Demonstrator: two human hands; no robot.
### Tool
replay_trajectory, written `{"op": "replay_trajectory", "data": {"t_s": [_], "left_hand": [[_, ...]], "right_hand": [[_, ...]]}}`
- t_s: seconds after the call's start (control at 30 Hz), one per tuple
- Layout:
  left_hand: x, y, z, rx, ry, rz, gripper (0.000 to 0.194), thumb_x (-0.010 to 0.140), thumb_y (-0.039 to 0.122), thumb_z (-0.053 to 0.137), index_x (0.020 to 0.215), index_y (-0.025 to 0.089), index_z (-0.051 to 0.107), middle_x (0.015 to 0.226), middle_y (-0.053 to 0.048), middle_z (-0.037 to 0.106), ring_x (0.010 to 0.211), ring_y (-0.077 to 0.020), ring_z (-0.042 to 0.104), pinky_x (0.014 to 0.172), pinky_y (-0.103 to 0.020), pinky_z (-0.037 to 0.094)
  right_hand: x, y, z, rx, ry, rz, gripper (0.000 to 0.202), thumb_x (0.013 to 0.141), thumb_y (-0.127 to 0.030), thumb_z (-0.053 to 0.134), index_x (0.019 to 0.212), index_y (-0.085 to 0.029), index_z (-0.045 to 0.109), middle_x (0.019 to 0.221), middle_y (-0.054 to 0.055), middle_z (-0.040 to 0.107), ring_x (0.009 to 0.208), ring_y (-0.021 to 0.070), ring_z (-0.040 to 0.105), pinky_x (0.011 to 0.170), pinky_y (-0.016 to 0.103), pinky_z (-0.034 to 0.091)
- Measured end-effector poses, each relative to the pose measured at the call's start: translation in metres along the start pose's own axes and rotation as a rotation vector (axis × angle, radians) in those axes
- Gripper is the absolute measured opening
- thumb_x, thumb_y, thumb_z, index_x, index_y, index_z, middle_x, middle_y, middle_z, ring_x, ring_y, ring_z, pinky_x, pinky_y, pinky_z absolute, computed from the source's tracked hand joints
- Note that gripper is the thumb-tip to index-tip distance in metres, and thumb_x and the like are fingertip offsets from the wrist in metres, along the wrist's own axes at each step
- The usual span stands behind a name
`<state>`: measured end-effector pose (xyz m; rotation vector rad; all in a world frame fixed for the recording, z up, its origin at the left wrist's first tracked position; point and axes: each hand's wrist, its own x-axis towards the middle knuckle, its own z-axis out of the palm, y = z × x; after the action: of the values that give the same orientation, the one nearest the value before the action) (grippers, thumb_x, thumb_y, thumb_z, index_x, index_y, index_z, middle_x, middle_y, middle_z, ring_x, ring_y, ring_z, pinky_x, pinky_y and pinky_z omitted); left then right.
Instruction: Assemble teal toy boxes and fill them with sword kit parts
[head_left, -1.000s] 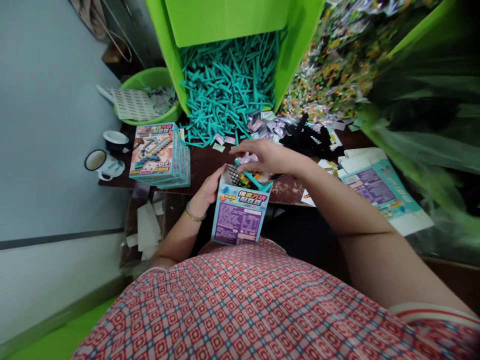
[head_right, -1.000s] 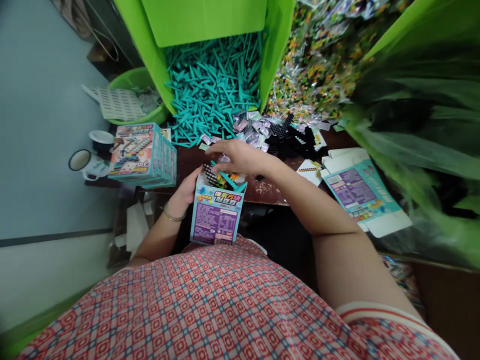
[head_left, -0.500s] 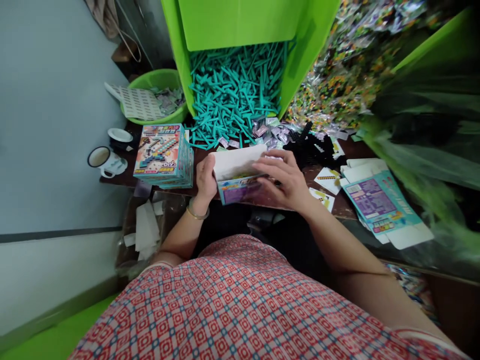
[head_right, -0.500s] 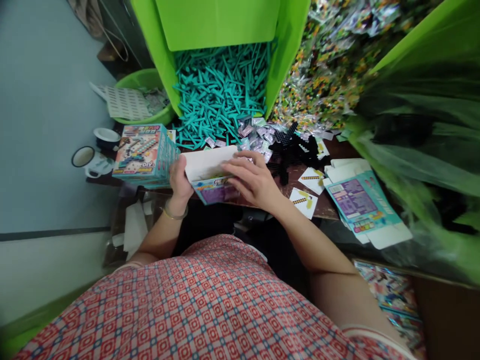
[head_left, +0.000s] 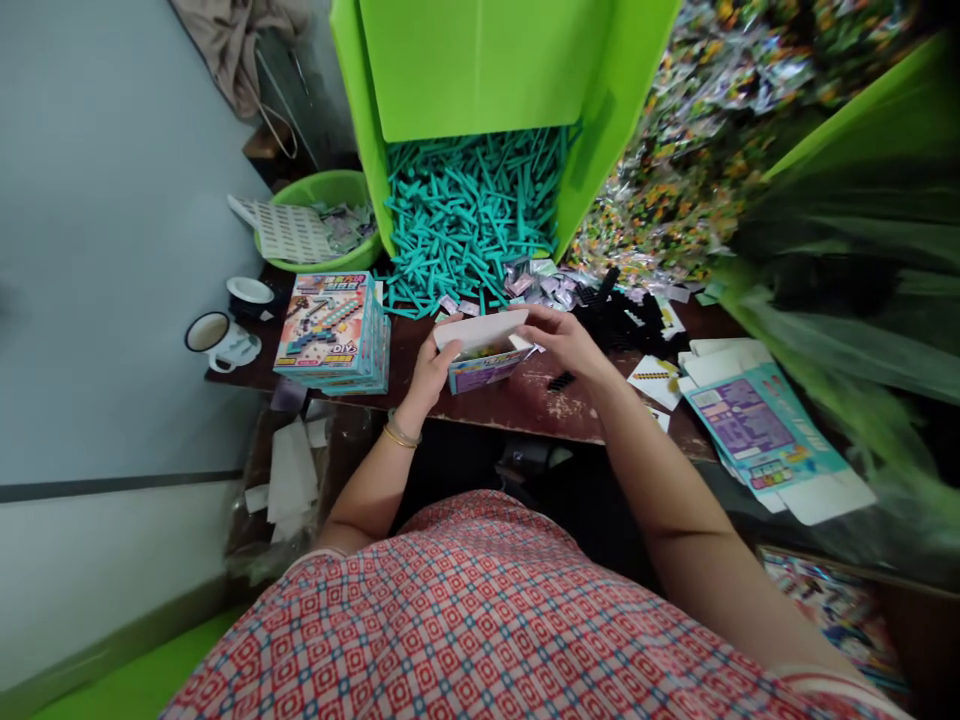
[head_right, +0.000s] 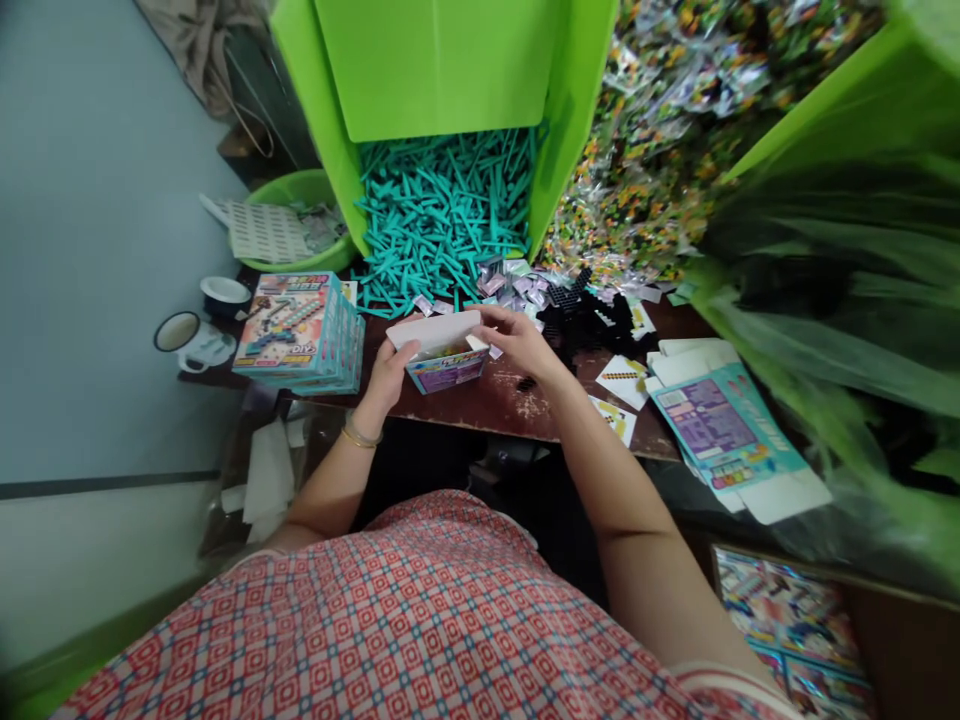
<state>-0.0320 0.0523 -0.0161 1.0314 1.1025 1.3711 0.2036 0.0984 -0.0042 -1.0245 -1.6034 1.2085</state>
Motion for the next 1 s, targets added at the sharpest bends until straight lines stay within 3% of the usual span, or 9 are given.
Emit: {"op": "replay_trajectory", "data": {"t_s": [0.1, 0.2, 0.33, 0.43, 0.57, 0.73, 0.87, 0.93, 1.0], "left_hand": [[0.010, 0.007, -0.004, 0.023, -0.125, -0.013, 0.035, 0.078, 0.033, 0.077, 0.111, 0.022, 0.079, 0.121, -0.007, 0.079, 0.118, -0.0271, 0.069, 0.106, -0.035, 0.051], [0.014, 0.012, -0.007, 0.035, -0.235, -0.001, 0.034, 0.080, 0.034, 0.076, 0.112, 0.022, 0.080, 0.113, -0.008, 0.080, 0.109, -0.0268, 0.072, 0.100, -0.035, 0.053], [0.012, 0.015, -0.008, 0.047, -0.248, 0.006, 0.034, 0.082, 0.035, 0.074, 0.113, 0.023, 0.078, 0.111, -0.008, 0.079, 0.107, -0.0268, 0.072, 0.095, -0.033, 0.054], [0.010, 0.014, -0.007, 0.050, -0.231, -0.004, 0.033, 0.083, 0.037, 0.074, 0.112, 0.022, 0.078, 0.111, -0.009, 0.078, 0.109, -0.0277, 0.071, 0.096, -0.035, 0.054], [0.011, 0.006, -0.010, 0.073, -0.292, 0.028, 0.036, 0.087, 0.043, 0.073, 0.117, 0.023, 0.076, 0.116, -0.010, 0.077, 0.113, -0.0286, 0.070, 0.101, -0.037, 0.054], [-0.003, -0.009, -0.022, 0.204, -0.250, 0.408, 0.048, 0.104, 0.055, 0.048, 0.136, 0.025, 0.068, 0.131, -0.012, 0.073, 0.126, -0.0290, 0.068, 0.109, -0.047, 0.053], [-0.017, -0.013, -0.034, 0.578, -0.268, 0.763, 0.036, 0.108, 0.043, 0.051, 0.132, 0.026, 0.071, 0.142, -0.012, 0.069, 0.132, -0.0261, 0.066, 0.113, -0.048, 0.052], [-0.015, -0.015, -0.039, 0.694, -0.303, 0.824, 0.032, 0.108, 0.038, 0.051, 0.131, 0.027, 0.071, 0.147, -0.011, 0.066, 0.135, -0.0246, 0.064, 0.114, -0.048, 0.052], [-0.009, -0.023, -0.044, 0.715, -0.321, 0.783, 0.034, 0.109, 0.039, 0.050, 0.136, 0.028, 0.068, 0.154, -0.011, 0.061, 0.143, -0.0253, 0.059, 0.119, -0.050, 0.049]], "right_hand": [[0.004, -0.022, -0.005, -0.476, -0.042, -0.253, 0.030, 0.097, -0.041, 0.067, 0.117, -0.024, 0.081, 0.115, 0.010, 0.077, 0.103, 0.0277, 0.069, 0.096, 0.044, 0.054], [0.005, -0.034, -0.001, -0.760, -0.159, -0.407, 0.034, 0.105, -0.029, 0.052, 0.127, -0.027, 0.078, 0.132, 0.012, 0.073, 0.116, 0.0297, 0.066, 0.105, 0.049, 0.050], [-0.003, -0.035, 0.007, -0.717, -0.334, -0.446, 0.047, 0.110, -0.043, 0.044, 0.149, -0.028, 0.064, 0.145, 0.011, 0.067, 0.126, 0.0294, 0.063, 0.110, 0.051, 0.048], [-0.006, -0.034, 0.011, -0.638, -0.307, -0.401, 0.049, 0.108, -0.053, 0.047, 0.146, -0.029, 0.067, 0.141, 0.010, 0.070, 0.125, 0.0303, 0.065, 0.110, 0.052, 0.049], [-0.002, -0.032, 0.018, -0.576, -0.230, -0.368, 0.041, 0.105, -0.051, 0.056, 0.134, -0.029, 0.076, 0.128, 0.008, 0.077, 0.118, 0.0281, 0.071, 0.104, 0.045, 0.054], [-0.007, -0.029, 0.017, -0.778, -0.191, -0.475, 0.041, 0.110, -0.043, 0.048, 0.137, -0.027, 0.074, 0.132, 0.010, 0.076, 0.114, 0.0284, 0.071, 0.101, 0.046, 0.055], [-0.020, -0.017, 0.006, -0.930, -0.265, -0.575, 0.046, 0.106, -0.051, 0.053, 0.145, -0.032, 0.067, 0.148, 0.009, 0.066, 0.130, 0.0336, 0.062, 0.109, 0.054, 0.050], [-0.023, -0.010, 0.005, -0.915, -0.260, -0.586, 0.049, 0.105, -0.053, 0.054, 0.148, -0.033, 0.064, 0.154, 0.009, 0.061, 0.137, 0.0344, 0.056, 0.113, 0.055, 0.048], [-0.021, -0.003, 0.008, -0.877, -0.232, -0.565, 0.046, 0.108, -0.048, 0.050, 0.149, -0.031, 0.064, 0.153, 0.010, 0.061, 0.138, 0.0335, 0.054, 0.116, 0.055, 0.048]]}}
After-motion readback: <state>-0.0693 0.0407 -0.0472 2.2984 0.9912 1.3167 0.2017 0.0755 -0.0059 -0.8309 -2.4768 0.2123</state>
